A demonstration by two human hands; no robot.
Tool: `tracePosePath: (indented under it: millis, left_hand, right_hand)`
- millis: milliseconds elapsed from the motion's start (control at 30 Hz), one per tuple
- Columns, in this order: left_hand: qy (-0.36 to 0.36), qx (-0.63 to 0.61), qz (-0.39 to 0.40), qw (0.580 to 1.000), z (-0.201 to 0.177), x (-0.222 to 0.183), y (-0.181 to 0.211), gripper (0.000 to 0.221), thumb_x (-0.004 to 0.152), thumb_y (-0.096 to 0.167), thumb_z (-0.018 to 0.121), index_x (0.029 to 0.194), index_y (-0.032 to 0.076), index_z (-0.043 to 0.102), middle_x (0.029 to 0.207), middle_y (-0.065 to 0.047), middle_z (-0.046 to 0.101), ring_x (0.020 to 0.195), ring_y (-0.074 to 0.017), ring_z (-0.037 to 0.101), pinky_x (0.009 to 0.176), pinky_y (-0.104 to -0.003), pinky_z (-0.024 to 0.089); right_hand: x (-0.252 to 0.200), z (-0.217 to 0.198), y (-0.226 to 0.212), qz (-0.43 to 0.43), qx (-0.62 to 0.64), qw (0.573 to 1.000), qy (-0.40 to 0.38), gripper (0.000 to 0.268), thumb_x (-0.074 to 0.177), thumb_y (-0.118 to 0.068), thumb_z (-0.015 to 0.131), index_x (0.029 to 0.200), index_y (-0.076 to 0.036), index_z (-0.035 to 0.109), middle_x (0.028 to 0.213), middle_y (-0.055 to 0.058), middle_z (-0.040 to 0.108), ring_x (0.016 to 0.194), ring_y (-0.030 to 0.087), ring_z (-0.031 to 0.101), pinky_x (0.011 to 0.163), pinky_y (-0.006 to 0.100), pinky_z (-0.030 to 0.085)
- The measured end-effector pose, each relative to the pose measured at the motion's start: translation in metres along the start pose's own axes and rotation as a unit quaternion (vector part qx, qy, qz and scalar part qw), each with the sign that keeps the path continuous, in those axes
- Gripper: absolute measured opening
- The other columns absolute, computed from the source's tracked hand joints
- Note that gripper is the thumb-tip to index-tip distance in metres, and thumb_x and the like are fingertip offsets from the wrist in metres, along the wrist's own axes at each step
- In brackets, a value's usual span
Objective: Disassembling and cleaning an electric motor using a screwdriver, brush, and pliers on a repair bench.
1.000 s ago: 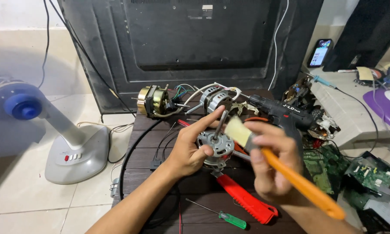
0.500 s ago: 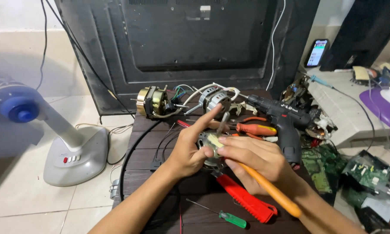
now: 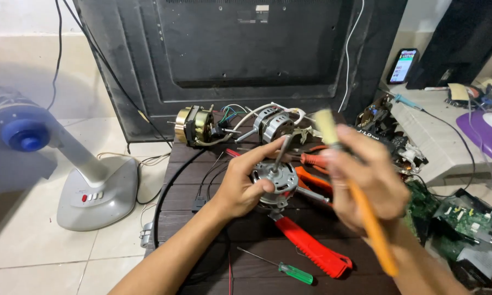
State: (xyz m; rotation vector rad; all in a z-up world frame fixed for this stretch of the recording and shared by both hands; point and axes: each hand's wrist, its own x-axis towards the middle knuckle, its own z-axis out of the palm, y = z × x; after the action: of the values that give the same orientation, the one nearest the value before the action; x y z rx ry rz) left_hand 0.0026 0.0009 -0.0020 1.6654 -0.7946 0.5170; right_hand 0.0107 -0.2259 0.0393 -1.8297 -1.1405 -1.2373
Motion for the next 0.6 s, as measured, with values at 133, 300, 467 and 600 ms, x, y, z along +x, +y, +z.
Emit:
tracePosePath:
  millis: [133, 300, 467, 600]
  left_hand:
    - [0.005, -0.008, 0.005, 1.0, -0.001, -0.003, -0.001, 0.074, 0.093, 0.062, 0.057, 0.132, 0.0, 0.062, 0.118, -0.013, 0.072, 0.105, -0.0249, 0.071, 0.095, -0.036, 0.055]
    - [0.009, 0.005, 0.01, 1.0, -0.002, 0.0, 0.003, 0.077, 0.093, 0.064, 0.055, 0.128, -0.003, 0.064, 0.124, -0.014, 0.071, 0.108, -0.0261, 0.071, 0.097, -0.037, 0.054]
    - [0.013, 0.005, 0.008, 1.0, -0.001, -0.002, 0.006, 0.1, 0.089, 0.075, 0.055, 0.156, 0.003, 0.035, 0.135, -0.021, 0.068, 0.12, -0.0307, 0.071, 0.103, -0.038, 0.054]
    - [0.0, 0.013, 0.001, 1.0, -0.001, -0.003, 0.007, 0.12, 0.074, 0.081, 0.057, 0.161, 0.006, 0.024, 0.144, -0.024, 0.063, 0.123, -0.0314, 0.07, 0.102, -0.039, 0.054]
  right_hand:
    - [-0.001, -0.001, -0.007, 0.022, 0.115, 0.993, 0.015, 0.013, 0.101, -0.009, 0.06, 0.113, -0.005, 0.061, 0.125, 0.022, 0.067, 0.083, 0.014, 0.071, 0.078, 0.025, 0.063]
    - [0.017, -0.006, -0.013, 0.066, 0.042, 0.995, -0.061, 0.025, 0.093, 0.008, 0.068, 0.118, 0.007, 0.067, 0.117, 0.022, 0.071, 0.082, 0.021, 0.071, 0.069, 0.026, 0.06]
    - [0.023, -0.02, -0.012, 0.175, 0.139, 0.962, -0.157, 0.028, 0.087, -0.004, 0.071, 0.112, -0.004, 0.059, 0.1, 0.008, 0.078, 0.072, 0.012, 0.074, 0.061, 0.022, 0.059]
    - [0.045, -0.019, 0.0, 0.19, -0.031, 0.953, -0.234, 0.02, 0.089, -0.009, 0.067, 0.108, -0.004, 0.07, 0.08, 0.003, 0.08, 0.057, 0.013, 0.072, 0.045, 0.025, 0.051]
